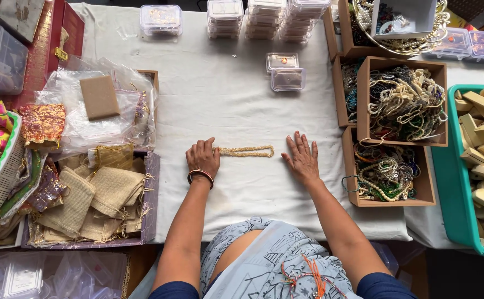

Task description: The person folds a small beige fabric pouch and places it into a clear plastic container. They then pick up a beaded necklace, straighten it on the table, and place it into a clear plastic bag. Finally, they fold another beige pouch and place it into a plastic container.

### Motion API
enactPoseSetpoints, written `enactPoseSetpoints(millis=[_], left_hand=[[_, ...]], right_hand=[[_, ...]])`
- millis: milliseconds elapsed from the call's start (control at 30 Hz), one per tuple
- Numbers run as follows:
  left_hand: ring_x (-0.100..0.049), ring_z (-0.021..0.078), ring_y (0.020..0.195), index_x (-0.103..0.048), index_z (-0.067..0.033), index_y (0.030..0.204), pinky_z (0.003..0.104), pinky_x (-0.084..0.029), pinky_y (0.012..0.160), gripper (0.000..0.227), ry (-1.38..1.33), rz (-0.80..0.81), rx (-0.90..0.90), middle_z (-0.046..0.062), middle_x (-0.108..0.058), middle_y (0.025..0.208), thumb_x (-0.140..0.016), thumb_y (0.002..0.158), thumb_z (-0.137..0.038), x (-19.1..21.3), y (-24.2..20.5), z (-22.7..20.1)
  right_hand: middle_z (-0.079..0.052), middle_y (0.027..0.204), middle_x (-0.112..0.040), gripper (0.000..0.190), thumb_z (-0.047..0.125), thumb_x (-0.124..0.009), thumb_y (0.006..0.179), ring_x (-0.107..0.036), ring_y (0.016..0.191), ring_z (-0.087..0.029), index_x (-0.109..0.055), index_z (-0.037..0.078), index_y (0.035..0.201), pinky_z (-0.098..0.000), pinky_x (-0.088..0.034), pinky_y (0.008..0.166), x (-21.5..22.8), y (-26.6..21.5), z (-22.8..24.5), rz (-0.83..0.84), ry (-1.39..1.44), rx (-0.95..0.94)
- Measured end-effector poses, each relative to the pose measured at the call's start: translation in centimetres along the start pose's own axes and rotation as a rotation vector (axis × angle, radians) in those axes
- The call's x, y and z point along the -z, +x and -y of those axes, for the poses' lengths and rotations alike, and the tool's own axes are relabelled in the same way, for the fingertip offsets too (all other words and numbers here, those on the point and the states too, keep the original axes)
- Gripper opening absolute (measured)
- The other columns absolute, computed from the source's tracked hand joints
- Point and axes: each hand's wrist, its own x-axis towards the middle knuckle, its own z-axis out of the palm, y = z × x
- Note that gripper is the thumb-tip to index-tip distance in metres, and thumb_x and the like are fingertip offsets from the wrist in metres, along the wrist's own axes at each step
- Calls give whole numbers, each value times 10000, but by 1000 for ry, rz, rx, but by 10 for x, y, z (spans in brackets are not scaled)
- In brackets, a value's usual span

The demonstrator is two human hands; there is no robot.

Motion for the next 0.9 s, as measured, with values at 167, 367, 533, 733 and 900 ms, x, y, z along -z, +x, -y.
enactPoseSetpoints(millis=[167, 367, 533, 733, 900], left_hand=[[-610, 221, 1018, -691, -165, 998, 410, -485, 885, 105, 28, 40, -31, 15, -628, 1084, -659, 954, -254, -16, 4, -3], [-652, 250, 908, -670, -100, 1006, 409, -507, 766, 168, -156, 229, -28, 56, -677, 976, -629, 986, -261, 11, 19, -42], [-673, 157, 850, -641, -51, 1070, 318, -545, 788, 265, -1269, 431, 263, 46, -712, 896, -552, 1074, -301, 25, 19, -55], [-640, 107, 764, -716, -97, 1012, 280, -469, 683, 379, -679, 637, 296, -55, -703, 877, -532, 1030, -428, 52, 28, -69], [-669, 163, 926, -733, -28, 1133, 338, -518, 897, 407, -2040, 441, 455, 53, -729, 969, -507, 1139, -366, 59, 39, -94]], right_hand=[[-66, 1671, -295, 591, 540, -473, 1025, -263, 1537, -289, -438, 231, 1527, -527, -127, 1244, 11, 24, 45, 68, 283, -220], [-108, 1551, -465, 556, 358, -660, 943, -498, 1384, -332, -542, 152, 1445, -545, -382, 1154, 45, 28, 113, 26, 514, 165], [-151, 1275, -652, 493, 208, -763, 888, -629, 1171, -271, -631, 68, 1342, -507, -483, 1018, 66, 32, 115, 125, 739, 356], [-14, 1014, -744, 285, 192, -764, 907, -707, 959, -87, -699, 47, 1143, -271, -596, 847, 94, 35, 91, 286, 1284, 155], [16, 927, -640, 277, 120, -777, 897, -637, 820, -73, -558, 62, 1057, -257, -546, 694, 88, 21, 98, 197, 1385, 53]])
